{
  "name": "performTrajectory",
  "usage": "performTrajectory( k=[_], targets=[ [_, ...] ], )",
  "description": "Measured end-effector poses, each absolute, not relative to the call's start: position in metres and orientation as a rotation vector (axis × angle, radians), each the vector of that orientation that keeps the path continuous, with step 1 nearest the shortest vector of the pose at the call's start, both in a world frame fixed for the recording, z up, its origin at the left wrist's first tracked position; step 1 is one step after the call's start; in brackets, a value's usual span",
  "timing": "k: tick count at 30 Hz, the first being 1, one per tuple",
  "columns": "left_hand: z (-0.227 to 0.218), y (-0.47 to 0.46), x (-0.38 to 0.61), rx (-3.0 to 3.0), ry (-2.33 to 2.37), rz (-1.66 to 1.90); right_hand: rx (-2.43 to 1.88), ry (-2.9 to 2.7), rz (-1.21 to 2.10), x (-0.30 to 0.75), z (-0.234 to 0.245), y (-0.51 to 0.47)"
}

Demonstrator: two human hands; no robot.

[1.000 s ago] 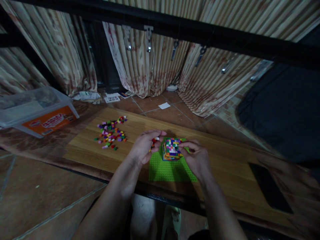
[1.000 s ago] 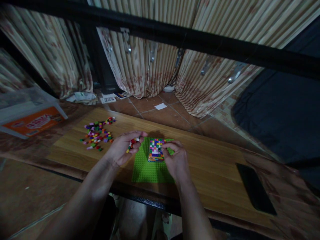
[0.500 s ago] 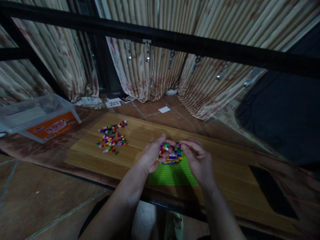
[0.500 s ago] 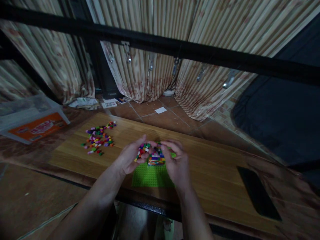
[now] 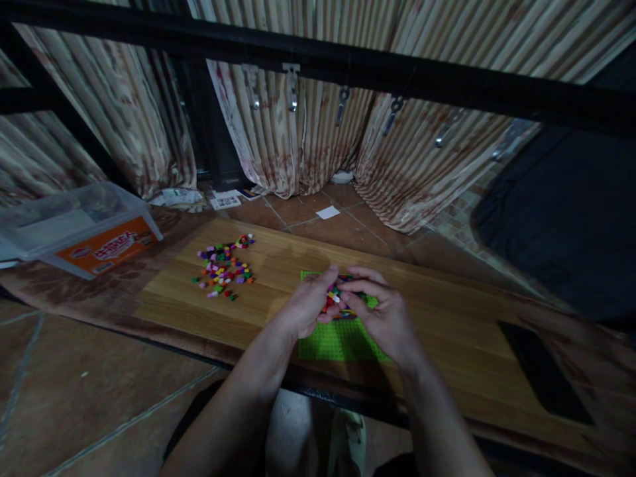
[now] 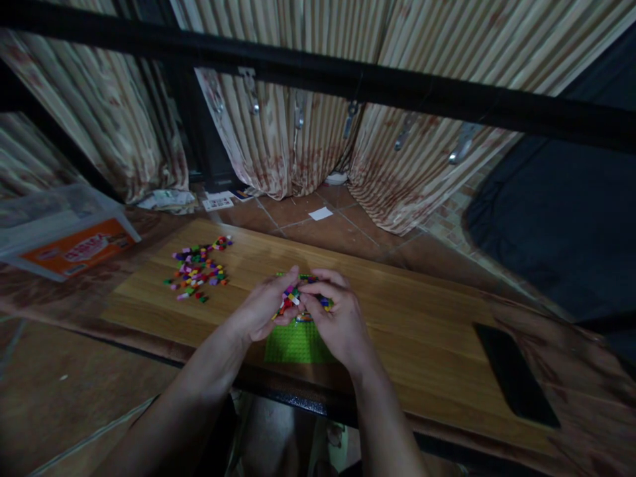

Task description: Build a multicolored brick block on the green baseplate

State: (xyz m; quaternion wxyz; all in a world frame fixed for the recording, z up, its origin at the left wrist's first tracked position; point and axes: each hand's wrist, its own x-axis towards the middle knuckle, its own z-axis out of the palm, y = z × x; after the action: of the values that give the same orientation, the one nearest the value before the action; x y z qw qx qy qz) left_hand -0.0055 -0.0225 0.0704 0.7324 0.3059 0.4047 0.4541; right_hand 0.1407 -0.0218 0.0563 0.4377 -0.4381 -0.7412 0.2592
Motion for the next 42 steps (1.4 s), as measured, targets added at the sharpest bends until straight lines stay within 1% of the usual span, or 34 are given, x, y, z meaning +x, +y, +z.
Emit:
performTrajectory(
  k=[5, 10, 15, 18, 21, 30, 36, 42],
  targets=[
    [0.071, -0.022, -0.006, 0.684, 0.895, 0.984, -1.136, -1.837, 0.662, 0.140, 0.057, -0.021],
    [0.074, -0.022, -0.008, 0.703, 0.891, 0.977, -1.142, -1.862, 0.570, 0.138, 0.061, -0.022],
    [0.077, -0.018, -0.019, 0.706, 0.889, 1.052, -1.174, -1.662, 0.560, 0.140, 0.058, -0.018],
    [0.077, -0.015, -0.031, 0.665, 0.961, 1.138, -1.214, -1.514, 0.618, 0.143, 0.052, -0.014],
    [0.076, -0.013, -0.038, 0.654, 1.021, 1.190, -1.249, -1.485, 0.644, 0.142, 0.044, -0.011],
    [0.068, -0.015, -0.027, 0.731, 1.079, 1.114, -1.341, -1.593, 0.559, 0.143, 0.018, -0.006],
    [0.068, -0.014, -0.026, 0.751, 1.107, 1.094, -1.342, -1.452, 0.711, 0.141, 0.011, -0.005],
    [0.069, -0.015, -0.026, 0.747, 1.112, 1.088, -1.356, -1.376, 0.769, 0.137, 0.011, -0.003]
  ],
)
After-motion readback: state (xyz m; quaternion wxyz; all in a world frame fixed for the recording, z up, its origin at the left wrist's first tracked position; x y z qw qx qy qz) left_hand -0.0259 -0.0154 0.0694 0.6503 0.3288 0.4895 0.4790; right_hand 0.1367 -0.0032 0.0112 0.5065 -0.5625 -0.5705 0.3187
